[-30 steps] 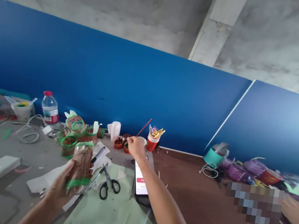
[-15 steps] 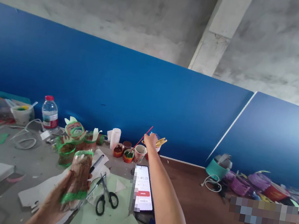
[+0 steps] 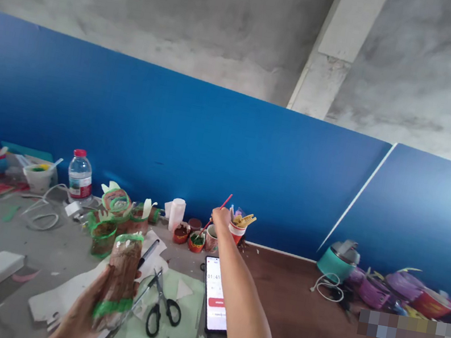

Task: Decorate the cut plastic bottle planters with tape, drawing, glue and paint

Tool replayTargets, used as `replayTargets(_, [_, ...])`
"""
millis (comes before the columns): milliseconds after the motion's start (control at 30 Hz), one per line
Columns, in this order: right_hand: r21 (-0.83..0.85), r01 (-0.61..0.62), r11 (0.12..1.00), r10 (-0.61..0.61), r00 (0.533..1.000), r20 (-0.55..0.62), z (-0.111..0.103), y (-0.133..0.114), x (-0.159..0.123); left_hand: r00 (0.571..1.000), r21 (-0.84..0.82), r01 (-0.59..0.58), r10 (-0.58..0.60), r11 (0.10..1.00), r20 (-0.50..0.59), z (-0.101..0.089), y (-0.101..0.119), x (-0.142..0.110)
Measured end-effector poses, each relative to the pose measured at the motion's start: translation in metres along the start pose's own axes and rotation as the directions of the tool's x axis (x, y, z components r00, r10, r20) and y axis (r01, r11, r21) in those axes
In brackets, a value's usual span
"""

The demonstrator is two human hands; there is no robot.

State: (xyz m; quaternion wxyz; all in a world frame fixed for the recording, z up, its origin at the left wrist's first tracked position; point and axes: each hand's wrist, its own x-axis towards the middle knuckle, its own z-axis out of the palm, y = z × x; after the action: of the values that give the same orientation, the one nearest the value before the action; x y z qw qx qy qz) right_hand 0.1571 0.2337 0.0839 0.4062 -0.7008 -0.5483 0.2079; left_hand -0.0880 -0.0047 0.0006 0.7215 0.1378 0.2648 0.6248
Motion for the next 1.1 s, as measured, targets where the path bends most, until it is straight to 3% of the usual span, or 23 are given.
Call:
replayTargets(100, [-0.045,-0.011,0.999,0.018,0.986,0.166,-0.003,0.001,-0.009,0.999,-0.002,0.022,-0.022,1.0,0.033,-0.002,0.0,0.004])
replayTargets(233, [-0.092,0.028,0.995,-0.003,0.966,0.259,-0.011,0.0,-0.02,0.996,0.013,0.046,-0.045,0.999,-0.083,-0.002,-0.002,0.001])
replayTargets(333, [-0.099,0.045,0.994,-0.019,0.968,0.249,-0.022,0.001,-0.022,0.986,0.042,0.043,-0.035,0.998,-0.164,0.002,-0.003,-0.005])
replayTargets(467, [-0.111,0.066,0.992,-0.038,0.97,0.239,-0.033,0.007,-0.024,0.981,0.082,0.039,-0.023,0.996,-0.191,0.008,-0.002,-0.007])
replayTargets(700, [-0.148,0.17,0.974,-0.131,0.961,0.244,-0.027,0.017,-0.047,0.98,0.073,0.053,-0.037,0.996,-0.194,0.015,0.001,-0.011])
replayTargets(833, [-0.142,0.196,0.97,-0.169,0.968,0.183,-0.028,0.015,-0.05,0.977,0.099,0.05,-0.028,0.994,-0.21,0.02,0.004,-0.016])
replayTargets(967, [-0.085,0.202,0.976,-0.183,0.965,0.187,-0.028,0.019,-0.052,0.98,0.107,0.022,0.0,0.994,-0.2,0.015,0.003,-0.014])
replayTargets(1100, [0.073,0.182,0.981,-0.191,0.97,0.149,-0.027,0.022,-0.054,0.981,0.107,0.016,0.005,0.994,-0.192,0.009,0.002,-0.01])
